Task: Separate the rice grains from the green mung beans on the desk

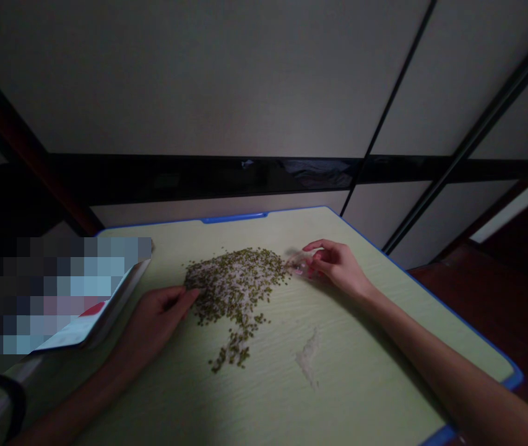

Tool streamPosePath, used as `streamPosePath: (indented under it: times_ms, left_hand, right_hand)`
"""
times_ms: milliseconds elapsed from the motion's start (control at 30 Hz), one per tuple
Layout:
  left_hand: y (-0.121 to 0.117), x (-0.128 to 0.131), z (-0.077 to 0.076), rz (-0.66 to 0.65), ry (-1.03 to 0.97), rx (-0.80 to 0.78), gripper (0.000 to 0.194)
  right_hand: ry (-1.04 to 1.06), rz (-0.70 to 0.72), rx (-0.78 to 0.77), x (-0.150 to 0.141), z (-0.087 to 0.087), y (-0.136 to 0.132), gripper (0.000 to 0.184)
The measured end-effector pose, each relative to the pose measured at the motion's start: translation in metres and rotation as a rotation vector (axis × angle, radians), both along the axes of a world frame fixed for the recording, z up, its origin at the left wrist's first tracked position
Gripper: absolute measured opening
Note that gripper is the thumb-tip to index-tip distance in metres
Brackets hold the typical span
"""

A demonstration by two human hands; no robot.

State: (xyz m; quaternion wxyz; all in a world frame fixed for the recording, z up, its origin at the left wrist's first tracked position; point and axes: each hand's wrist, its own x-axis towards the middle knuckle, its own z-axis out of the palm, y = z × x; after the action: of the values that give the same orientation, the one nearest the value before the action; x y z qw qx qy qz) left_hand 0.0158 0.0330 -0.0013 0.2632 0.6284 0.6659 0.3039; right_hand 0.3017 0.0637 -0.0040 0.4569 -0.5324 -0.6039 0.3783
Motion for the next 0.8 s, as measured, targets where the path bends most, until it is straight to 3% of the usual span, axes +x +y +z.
streamPosePath:
  times_ms: [167,367,800]
  left_hand:
    - [-0.002,-0.001,0.002,-0.008,-0.005,-0.009,0.037]
    - [-0.002,0.001,0.004,-0.008,-0.001,-0.006,0.037]
    - [-0.003,0.001,0.005,-0.015,-0.004,-0.021,0.037]
  right_hand:
    - [-0.071,0.140,0.012,-0.009,-0.002,-0.007,0.023]
    - [-0.107,0.189,0.018,-0.012,-0.003,-0.008,0.023]
    - [-0.008,-0.117,-0.051,0.005,-0.001,0.004,0.024]
